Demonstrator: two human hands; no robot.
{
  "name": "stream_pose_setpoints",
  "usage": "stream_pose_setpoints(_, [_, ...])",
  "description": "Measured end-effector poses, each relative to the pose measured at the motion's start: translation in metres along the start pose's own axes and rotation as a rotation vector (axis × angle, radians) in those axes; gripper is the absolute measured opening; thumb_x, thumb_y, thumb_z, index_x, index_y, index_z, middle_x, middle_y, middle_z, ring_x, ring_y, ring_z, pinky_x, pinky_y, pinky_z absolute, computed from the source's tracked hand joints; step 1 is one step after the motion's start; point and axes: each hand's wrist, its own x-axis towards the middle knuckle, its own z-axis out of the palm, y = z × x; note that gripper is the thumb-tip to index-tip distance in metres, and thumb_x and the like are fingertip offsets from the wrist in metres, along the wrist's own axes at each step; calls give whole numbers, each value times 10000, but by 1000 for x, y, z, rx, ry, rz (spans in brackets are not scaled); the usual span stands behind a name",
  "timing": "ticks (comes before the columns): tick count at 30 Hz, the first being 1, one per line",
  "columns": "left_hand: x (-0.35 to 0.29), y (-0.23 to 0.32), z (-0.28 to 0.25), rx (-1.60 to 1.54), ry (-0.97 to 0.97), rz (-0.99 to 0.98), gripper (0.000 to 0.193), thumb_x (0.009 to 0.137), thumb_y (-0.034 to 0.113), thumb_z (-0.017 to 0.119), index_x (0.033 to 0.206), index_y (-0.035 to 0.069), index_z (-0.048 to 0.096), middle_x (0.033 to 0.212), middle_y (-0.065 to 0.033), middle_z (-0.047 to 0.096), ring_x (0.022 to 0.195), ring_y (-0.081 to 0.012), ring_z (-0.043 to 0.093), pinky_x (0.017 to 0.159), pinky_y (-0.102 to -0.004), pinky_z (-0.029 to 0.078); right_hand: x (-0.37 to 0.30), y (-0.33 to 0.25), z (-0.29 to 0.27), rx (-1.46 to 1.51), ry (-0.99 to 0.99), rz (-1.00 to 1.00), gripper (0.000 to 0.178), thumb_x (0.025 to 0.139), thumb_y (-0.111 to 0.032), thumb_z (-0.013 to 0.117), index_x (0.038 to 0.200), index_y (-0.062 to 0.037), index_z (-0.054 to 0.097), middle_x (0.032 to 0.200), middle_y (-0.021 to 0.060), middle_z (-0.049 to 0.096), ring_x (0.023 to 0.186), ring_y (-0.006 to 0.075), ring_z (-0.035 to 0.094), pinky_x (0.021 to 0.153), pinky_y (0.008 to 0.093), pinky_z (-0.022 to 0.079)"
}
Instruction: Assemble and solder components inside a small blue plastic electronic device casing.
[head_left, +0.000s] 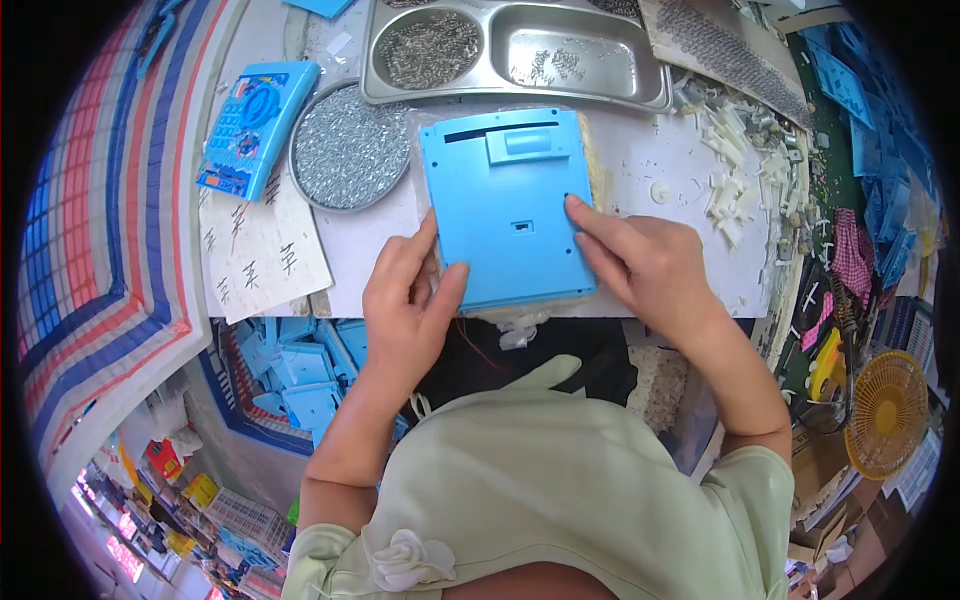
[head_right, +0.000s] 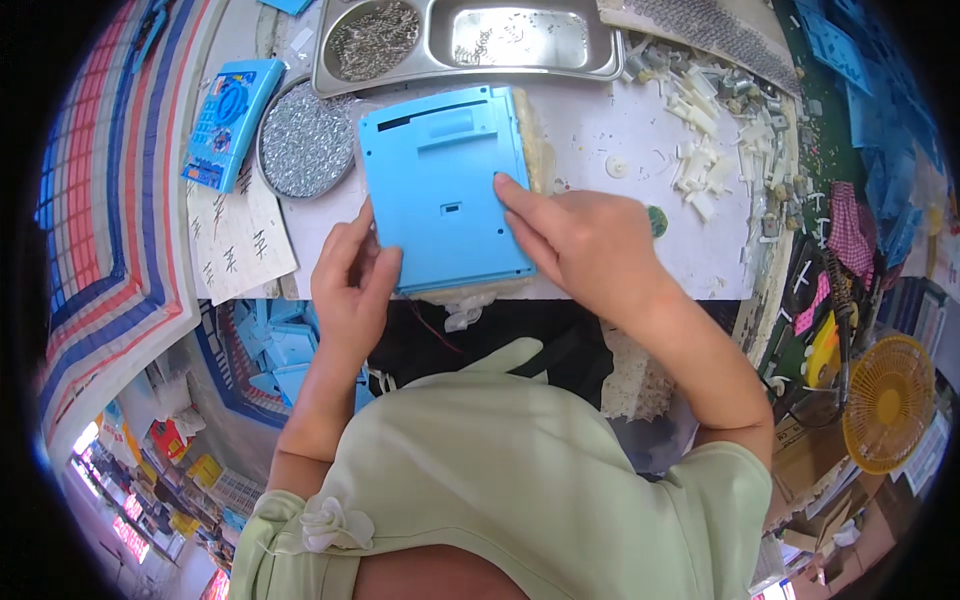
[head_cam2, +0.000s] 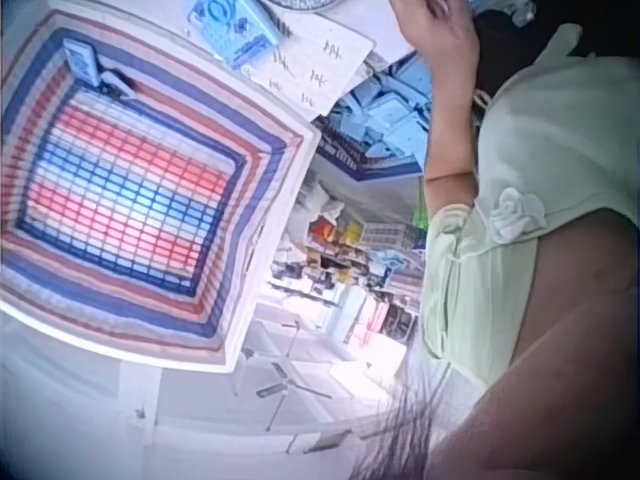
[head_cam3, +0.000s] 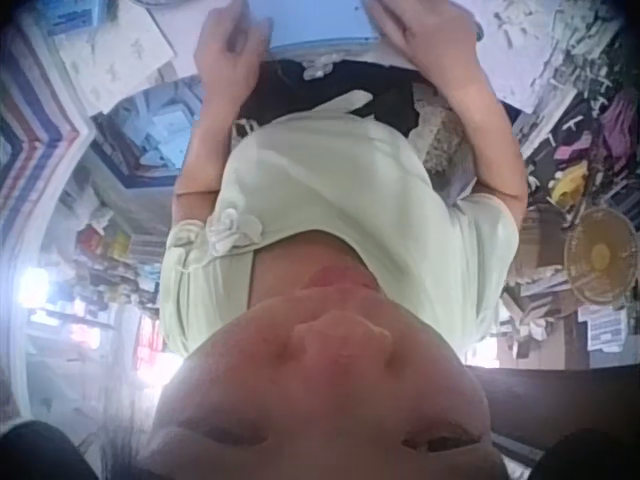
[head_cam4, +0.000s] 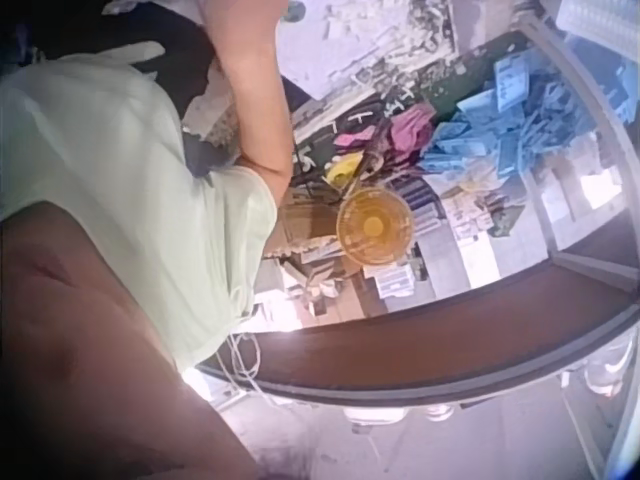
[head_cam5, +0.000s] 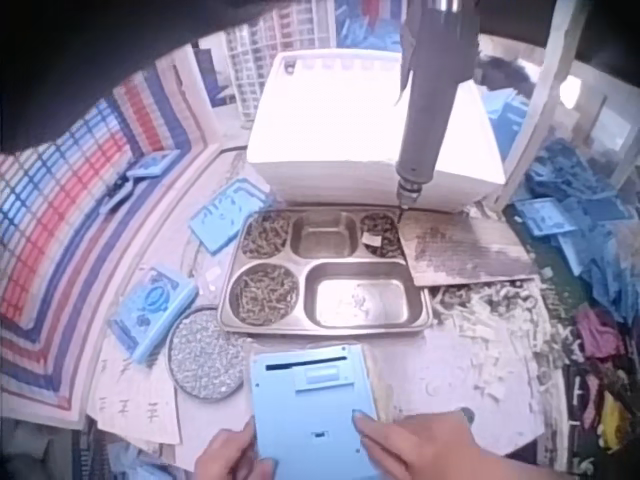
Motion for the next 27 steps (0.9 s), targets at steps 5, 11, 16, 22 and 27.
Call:
stream_pose_setpoints(5, [4,-1,-10,-136,-70,-133,541,887,78,768,1401,-1,619,795,-19,524,623,-91,414,576,-242,377,10,-12,-22,-145,-160,44,334,889,-162,742,1220,-114,744,571,83,598,517,283,617,518,390,483])
stream_pose_setpoints(11, [16,0,-35,-145,-210,-11,637,837,100,805,1431,16,589,831,-38,555,626,-120,447,577,-265,401,26,-14,-32,-97,-206,-24,290,877,-167,748,1151,-74,749,646,110,647,574,306,640,544,404,500])
stream_pose_setpoints(16, [0,4,-31,-64,-249,78,870,757,85,859,1533,26,468,851,-34,496,672,-133,458,598,-261,398,26,-19,-23,-74,-185,-31,318,858,-130,758,1162,-53,712,769,112,691,657,297,668,584,407,521])
stream_pose_setpoints(22, [-7,-10,-24,10,-202,179,905,745,94,870,1538,9,444,844,-80,504,685,-202,497,605,-319,440,21,-26,-16,-30,-195,-30,385,848,-94,768,1217,-56,668,809,116,694,671,295,670,606,401,536])
stream_pose_setpoints(27, [-16,-13,-21,-19,-213,153,888,757,76,861,1541,24,446,815,-68,504,694,-205,513,611,-322,458,25,-20,-17,76,-304,105,371,859,-101,758,1210,-67,645,771,112,676,643,303,666,587,406,529])
